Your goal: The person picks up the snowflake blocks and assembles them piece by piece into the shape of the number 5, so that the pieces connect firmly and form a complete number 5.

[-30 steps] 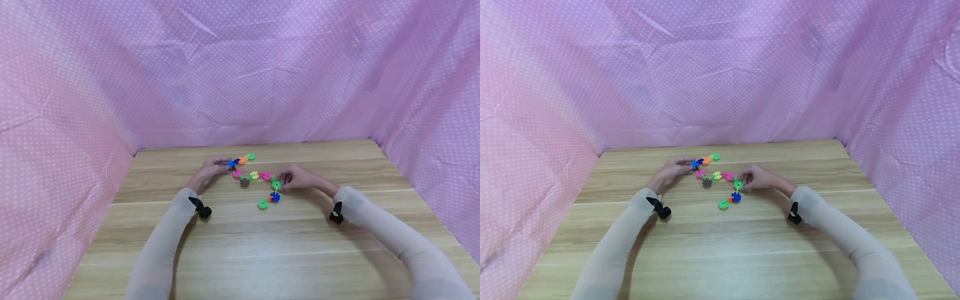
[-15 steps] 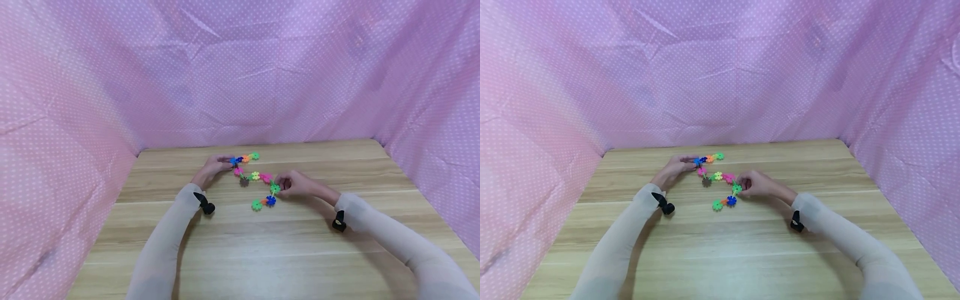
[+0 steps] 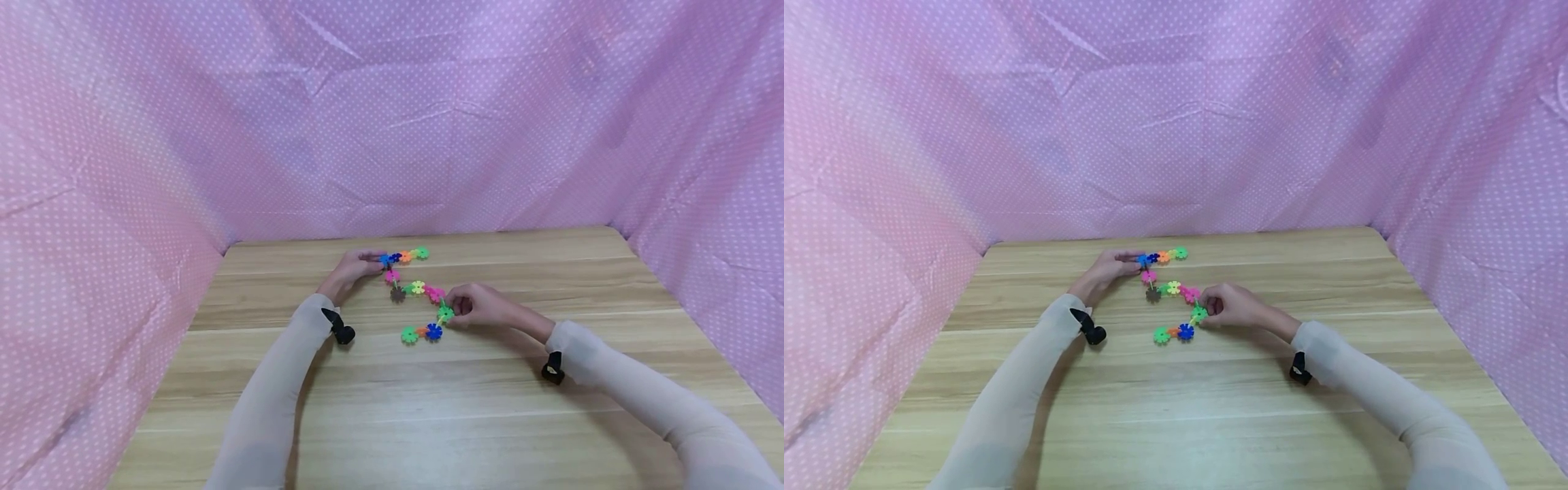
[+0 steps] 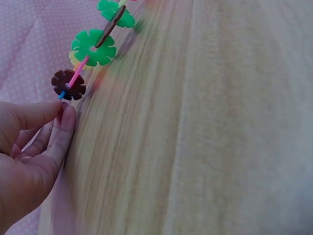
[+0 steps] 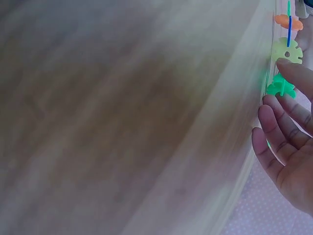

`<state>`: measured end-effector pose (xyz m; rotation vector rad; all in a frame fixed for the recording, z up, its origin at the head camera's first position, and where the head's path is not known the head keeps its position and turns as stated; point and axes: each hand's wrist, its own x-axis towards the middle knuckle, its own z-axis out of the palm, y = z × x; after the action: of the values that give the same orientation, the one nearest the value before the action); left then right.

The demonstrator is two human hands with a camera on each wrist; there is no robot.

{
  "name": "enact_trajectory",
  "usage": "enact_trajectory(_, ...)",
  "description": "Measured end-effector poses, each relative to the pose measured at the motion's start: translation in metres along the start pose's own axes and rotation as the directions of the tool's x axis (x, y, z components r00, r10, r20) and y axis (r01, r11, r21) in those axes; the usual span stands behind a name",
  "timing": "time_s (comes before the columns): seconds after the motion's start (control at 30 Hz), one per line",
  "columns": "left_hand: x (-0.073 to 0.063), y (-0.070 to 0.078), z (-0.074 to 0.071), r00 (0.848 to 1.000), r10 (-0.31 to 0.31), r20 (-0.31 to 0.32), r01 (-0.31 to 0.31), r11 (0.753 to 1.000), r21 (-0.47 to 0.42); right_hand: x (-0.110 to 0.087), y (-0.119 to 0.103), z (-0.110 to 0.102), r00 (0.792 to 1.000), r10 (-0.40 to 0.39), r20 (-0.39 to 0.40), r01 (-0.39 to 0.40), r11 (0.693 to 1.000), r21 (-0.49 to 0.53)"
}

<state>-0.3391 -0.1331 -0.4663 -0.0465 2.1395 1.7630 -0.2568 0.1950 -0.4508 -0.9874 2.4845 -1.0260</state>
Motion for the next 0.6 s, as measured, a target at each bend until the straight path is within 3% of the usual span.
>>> enact_trajectory(0.6,0.0094,0.0012,0.0068,1.0,-0.004,0.0,0.004,0.999,-0.032,0.0048,-0.0025,0.0044,1.0,0.022,0.001,-0.022,1.0,-0.01)
